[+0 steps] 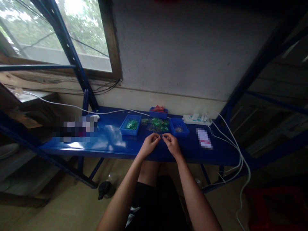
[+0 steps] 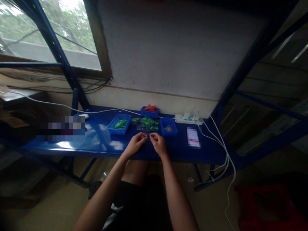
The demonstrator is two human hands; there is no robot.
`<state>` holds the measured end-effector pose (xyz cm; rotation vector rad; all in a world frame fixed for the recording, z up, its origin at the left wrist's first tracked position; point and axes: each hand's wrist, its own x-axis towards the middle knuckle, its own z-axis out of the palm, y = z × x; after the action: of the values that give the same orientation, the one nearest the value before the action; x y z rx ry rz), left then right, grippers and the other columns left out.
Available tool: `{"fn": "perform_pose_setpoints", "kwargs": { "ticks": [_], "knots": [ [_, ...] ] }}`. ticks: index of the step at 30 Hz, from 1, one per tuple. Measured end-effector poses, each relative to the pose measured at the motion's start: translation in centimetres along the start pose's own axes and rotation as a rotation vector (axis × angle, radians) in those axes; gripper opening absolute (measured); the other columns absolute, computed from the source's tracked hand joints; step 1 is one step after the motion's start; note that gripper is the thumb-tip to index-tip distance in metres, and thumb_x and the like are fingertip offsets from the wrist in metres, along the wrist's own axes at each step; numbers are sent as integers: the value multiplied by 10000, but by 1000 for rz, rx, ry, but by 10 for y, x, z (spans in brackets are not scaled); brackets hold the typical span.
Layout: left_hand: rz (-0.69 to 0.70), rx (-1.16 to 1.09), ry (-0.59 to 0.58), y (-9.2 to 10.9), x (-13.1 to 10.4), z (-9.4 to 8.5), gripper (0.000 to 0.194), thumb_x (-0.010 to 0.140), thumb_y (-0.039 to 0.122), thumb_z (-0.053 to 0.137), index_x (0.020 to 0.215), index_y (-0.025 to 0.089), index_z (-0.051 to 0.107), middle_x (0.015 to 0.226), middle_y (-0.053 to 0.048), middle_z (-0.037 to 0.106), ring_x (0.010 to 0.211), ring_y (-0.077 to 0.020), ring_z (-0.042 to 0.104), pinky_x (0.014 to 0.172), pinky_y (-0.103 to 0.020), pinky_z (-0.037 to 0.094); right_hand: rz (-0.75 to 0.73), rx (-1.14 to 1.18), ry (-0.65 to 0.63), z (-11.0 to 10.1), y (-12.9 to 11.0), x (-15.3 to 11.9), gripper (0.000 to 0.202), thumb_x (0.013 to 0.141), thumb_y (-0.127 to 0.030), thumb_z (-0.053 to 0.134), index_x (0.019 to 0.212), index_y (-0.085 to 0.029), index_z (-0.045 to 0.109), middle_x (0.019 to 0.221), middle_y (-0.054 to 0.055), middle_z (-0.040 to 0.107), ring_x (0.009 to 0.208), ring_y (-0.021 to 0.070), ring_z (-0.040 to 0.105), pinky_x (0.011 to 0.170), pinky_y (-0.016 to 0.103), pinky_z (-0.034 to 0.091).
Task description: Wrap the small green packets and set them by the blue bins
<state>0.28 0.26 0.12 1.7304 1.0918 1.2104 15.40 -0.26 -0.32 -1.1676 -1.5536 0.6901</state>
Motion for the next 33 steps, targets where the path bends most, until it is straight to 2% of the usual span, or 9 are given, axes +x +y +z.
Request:
{"fn": "perform_pose_setpoints", "kwargs": {
  "ticks": [2,5,8,11,14,20,33],
  "knots": [
    [-32,-30,59,-2,2,1,255,771,407,568,876,175,550,553,48,525,514,-120,471,522,-223,342,22,36,-6,0,0,-1,234,795,-367,538,884,-189,661,533,-29,505,499,132,478,484,236,365],
    [-79,-47,116,-4,3,1,275,747,433,592,834,183,517,550,46,538,512,-125,490,527,-226,350,61,111,-7,0,-1,-2,261,804,-378,528,910,-187,672,676,27,644,600,157,584,503,235,414],
    [-66,-17,74,-2,3,-1,292,785,461,532,709,180,522,555,21,551,531,-131,497,544,-237,356,93,165,12,-1,-2,-2,280,797,-372,524,942,-190,679,883,73,707,741,192,647,527,242,460],
    [-43,-9,7,2,2,-3,411,851,484,417,611,172,534,575,-12,571,563,-142,510,580,-253,370,82,195,24,-1,-1,-2,281,783,-343,511,950,-189,677,956,80,708,805,206,655,544,249,481],
    [-47,-17,-6,4,1,-4,451,871,491,379,610,165,547,583,-20,573,574,-145,511,590,-256,368,55,208,9,-1,1,-2,259,759,-294,498,923,-185,666,924,68,706,801,200,646,553,246,486],
    [-49,57,-8,5,0,-2,310,805,439,487,675,165,551,572,11,552,544,-129,475,541,-232,335,51,180,8,-1,-1,-2,180,713,-240,459,768,-184,621,794,35,682,687,166,612,567,251,488],
    [-22,66,9,-1,0,-1,267,822,380,487,675,168,555,598,1,595,584,-141,540,577,-231,378,45,114,2,-1,-1,-3,201,719,-219,442,785,-184,629,791,35,675,714,176,617,592,259,480]
  ]
}}
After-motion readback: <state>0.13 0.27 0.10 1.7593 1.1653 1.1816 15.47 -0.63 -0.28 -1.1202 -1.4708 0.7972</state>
